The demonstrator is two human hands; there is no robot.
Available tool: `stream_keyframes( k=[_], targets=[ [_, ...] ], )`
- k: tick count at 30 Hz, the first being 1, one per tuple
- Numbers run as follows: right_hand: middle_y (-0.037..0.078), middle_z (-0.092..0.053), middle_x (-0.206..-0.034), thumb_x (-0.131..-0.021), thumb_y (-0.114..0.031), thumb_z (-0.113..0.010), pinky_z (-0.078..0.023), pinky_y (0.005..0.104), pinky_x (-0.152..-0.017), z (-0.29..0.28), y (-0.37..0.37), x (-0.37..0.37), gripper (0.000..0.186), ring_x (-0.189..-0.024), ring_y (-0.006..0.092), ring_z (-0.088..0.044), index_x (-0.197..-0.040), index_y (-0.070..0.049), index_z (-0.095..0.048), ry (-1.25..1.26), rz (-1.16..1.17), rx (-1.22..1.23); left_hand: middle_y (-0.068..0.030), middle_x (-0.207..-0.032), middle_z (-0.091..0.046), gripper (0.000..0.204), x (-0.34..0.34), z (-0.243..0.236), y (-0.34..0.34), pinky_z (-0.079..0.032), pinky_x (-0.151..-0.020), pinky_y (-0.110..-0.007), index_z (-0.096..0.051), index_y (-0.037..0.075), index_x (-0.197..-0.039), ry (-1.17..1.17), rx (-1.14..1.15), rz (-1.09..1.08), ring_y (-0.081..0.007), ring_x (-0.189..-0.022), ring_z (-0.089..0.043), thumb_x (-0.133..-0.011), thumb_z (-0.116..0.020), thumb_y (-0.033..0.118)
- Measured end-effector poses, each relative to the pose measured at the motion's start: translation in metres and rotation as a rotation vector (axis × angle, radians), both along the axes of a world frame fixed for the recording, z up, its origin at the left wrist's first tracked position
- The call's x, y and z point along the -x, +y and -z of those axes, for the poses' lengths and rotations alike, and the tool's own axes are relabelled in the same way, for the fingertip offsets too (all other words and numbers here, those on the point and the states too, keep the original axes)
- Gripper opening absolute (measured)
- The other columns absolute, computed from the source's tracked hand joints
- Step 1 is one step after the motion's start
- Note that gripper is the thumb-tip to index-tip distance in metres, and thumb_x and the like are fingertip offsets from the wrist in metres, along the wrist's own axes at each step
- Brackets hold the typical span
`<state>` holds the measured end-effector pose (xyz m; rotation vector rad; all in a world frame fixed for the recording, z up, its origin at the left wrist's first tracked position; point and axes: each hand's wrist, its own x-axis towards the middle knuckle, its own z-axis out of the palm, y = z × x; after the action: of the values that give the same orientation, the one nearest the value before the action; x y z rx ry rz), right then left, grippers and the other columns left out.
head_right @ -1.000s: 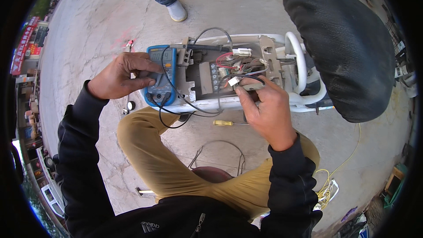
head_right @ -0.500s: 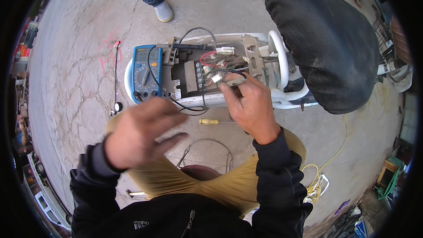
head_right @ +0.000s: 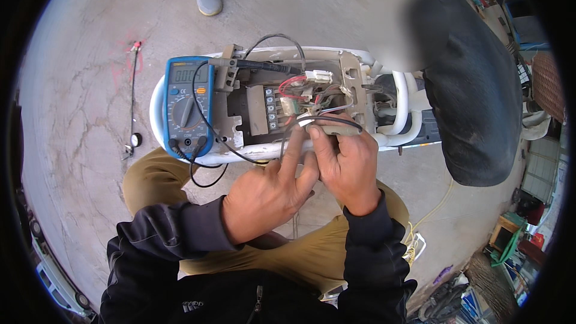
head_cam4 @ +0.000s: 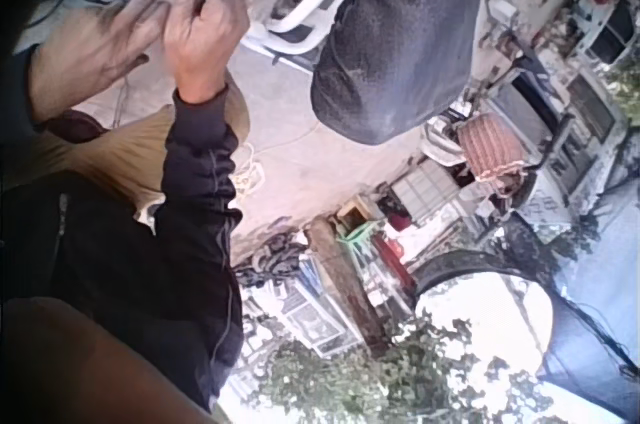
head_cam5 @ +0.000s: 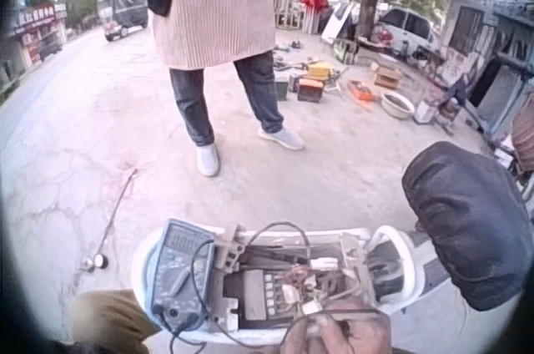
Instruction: The person uses a multimeter to test the electrical components of an electric scooter. They connect the multimeter probes to various wires and connectors under the seat, checking for continuity and voltage readings.
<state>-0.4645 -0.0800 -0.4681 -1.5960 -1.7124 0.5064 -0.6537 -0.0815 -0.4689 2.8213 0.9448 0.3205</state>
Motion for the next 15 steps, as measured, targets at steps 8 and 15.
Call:
stream_keyframes(
  k=[8,15],
  targets=[
    [0.018,-0.075,-0.096,-0.101,-0.012,-0.073,-0.057,0.0413,-0.074,0.001,-0.003,0.003,0.014,-0.081,0.0375,-0.072,-0.105,0.002,-0.074,0.025,0.052,0.071,-0.0350,-0.138,-0.065,0.053,0.005,0.011,0.006,-0.051,-0.049,-0.028,-0.057,-0.001,-0.144,-0.006,0.054,0.010,-0.0129,-0.056,-0.065,-0.094,-0.061,0.016],
    [0.017,-0.074,-0.093,-0.101,-0.009,-0.073,-0.056,0.0395,-0.070,0.009,-0.003,0.002,0.012,-0.077,0.0336,-0.071,-0.105,0.002,-0.073,0.069,0.037,-0.009,-0.0339,-0.139,-0.063,0.071,0.004,0.017,0.008,-0.056,-0.052,-0.032,-0.050,-0.002,-0.152,-0.087,0.175,0.016,-0.0200,-0.058,-0.068,-0.092,-0.075,0.028]
  ],
)
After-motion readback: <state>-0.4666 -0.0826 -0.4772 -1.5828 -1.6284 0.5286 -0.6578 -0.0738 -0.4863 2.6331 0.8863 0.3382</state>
